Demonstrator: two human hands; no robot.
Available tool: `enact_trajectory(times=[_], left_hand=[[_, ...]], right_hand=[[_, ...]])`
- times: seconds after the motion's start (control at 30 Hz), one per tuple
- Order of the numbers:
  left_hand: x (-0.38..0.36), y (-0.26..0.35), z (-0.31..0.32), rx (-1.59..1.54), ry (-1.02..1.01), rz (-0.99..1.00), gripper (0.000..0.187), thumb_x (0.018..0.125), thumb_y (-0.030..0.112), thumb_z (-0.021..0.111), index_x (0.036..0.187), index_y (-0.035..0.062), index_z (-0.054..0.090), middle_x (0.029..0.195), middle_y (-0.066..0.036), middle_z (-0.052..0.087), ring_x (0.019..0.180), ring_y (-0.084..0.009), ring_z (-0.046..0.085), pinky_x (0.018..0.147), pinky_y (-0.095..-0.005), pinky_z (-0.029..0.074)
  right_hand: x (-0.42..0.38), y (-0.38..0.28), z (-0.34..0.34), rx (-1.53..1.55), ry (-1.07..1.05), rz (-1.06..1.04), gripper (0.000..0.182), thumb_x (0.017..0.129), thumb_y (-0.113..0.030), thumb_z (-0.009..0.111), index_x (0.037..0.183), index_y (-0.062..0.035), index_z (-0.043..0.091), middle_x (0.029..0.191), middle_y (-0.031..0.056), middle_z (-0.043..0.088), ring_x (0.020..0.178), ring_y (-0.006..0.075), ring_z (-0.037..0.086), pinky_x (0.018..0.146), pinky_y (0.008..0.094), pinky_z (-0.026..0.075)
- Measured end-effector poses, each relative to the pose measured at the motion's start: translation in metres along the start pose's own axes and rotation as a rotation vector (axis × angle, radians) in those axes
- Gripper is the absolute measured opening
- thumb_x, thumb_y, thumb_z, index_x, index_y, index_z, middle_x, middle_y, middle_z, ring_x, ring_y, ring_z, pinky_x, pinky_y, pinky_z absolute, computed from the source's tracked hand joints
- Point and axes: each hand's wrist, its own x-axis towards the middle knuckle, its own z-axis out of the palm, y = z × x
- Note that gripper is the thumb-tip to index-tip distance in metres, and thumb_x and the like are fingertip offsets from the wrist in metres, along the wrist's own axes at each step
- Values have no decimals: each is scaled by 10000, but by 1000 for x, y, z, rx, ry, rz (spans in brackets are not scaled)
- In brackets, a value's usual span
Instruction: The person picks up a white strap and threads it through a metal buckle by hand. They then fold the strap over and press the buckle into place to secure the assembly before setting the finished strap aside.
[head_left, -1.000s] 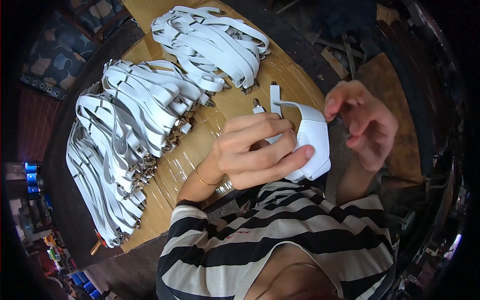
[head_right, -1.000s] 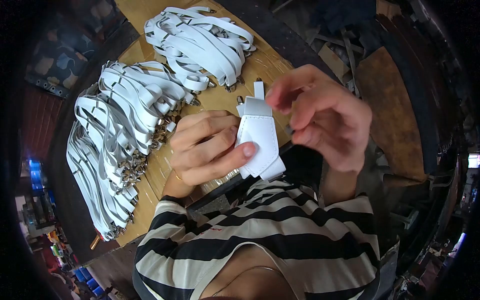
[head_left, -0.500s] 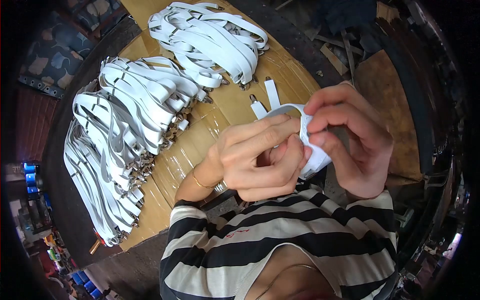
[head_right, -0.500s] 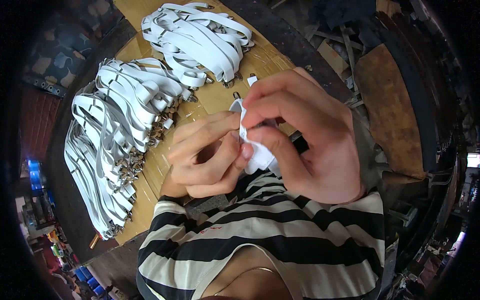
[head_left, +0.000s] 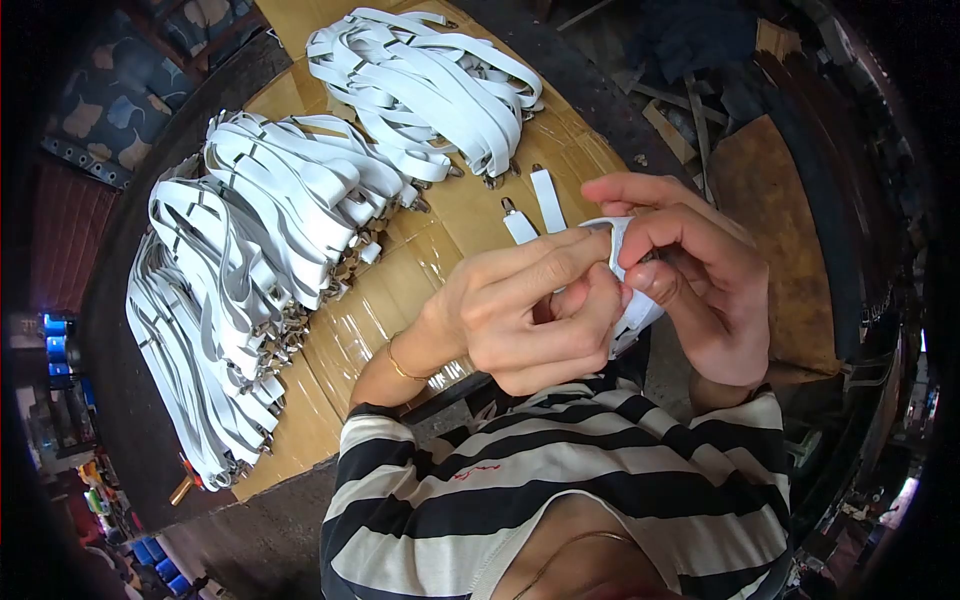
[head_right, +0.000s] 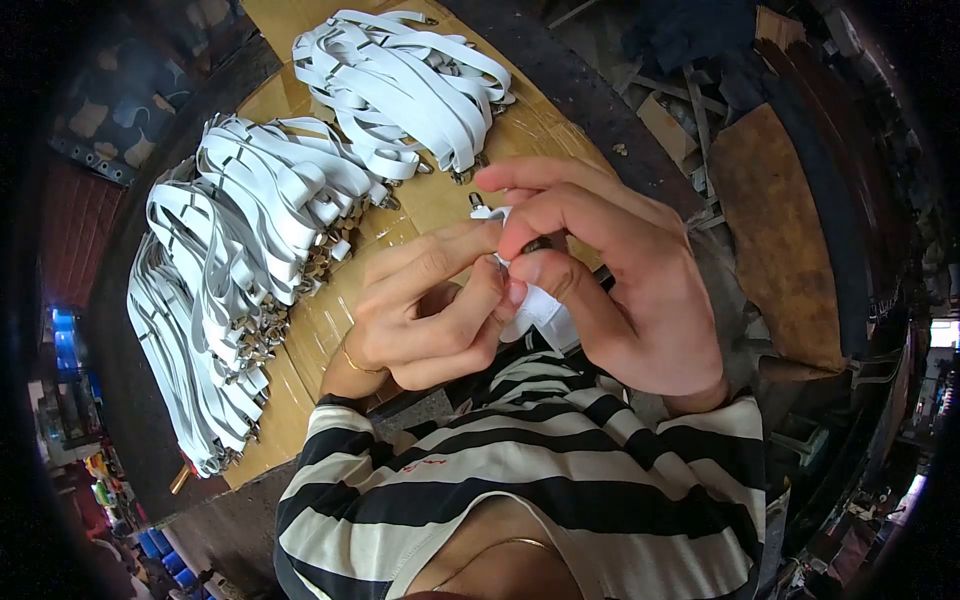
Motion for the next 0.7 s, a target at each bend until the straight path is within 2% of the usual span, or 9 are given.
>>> enact_trajectory(times=[0.1,0.17,0.2,0.3,0.33,0.37,0.43,0.57,0.7], left_hand=[[-1,0,1,-14,39,6,140,660,-112,492,618,18,519,714,-70,551,761,-292,654,651,-335,571],[0,1,2,-5,47,55,143,666,-116,515,614,17,516,713,-70,549,757,-291,653,650,-336,574],[0,1,3,-39,74,31,150,670,-118,541,610,17,513,713,-70,547,756,-291,654,651,-339,579],[0,3,4,-62,95,11,172,672,-120,589,605,17,510,713,-70,543,753,-291,654,650,-345,587],[0,3,5,-56,88,18,183,671,-121,610,603,17,510,714,-71,542,751,-292,655,649,-348,590],[0,4,6,-62,88,18,183,671,-121,610,603,17,510,714,-71,542,751,-292,655,649,-348,590],[-1,4,6,-52,103,18,172,678,-115,597,603,16,515,726,-74,550,753,-294,655,653,-348,589],[1,3,2,-18,52,31,161,688,-105,587,611,18,516,732,-75,557,755,-295,655,665,-342,587],[0,2,1,-22,44,25,144,684,-109,535,626,21,511,734,-75,561,770,-298,655,685,-333,585]], right_hand=[[1,0,-3,10,-54,-6,163,891,-112,603,895,51,602,1170,261,552,1010,229,565,896,327,439],[2,-1,-3,-23,123,-180,82,824,27,626,906,32,632,1081,173,607,822,189,614,803,320,478],[-1,0,-8,-142,228,-192,137,786,43,663,923,31,660,1026,161,622,840,193,609,772,297,478],[-6,-9,-16,-175,229,-215,186,758,53,685,942,28,675,952,152,638,808,176,610,723,266,484],[-7,-17,-10,-159,229,-161,208,732,4,713,926,59,660,887,166,624,790,216,604,703,293,480],[-7,-17,-7,-161,234,-157,208,732,4,713,926,59,660,887,166,624,790,216,604,703,293,480],[-9,-16,-4,-274,207,-200,236,738,100,666,965,36,683,858,156,639,732,184,620,663,258,492],[-7,-17,-1,-471,144,-246,227,731,100,651,953,53,638,1012,176,584,790,215,638,640,262,500],[-7,-15,5,-549,118,-218,231,744,104,631,968,52,604,1062,189,547,805,242,641,640,281,510]])
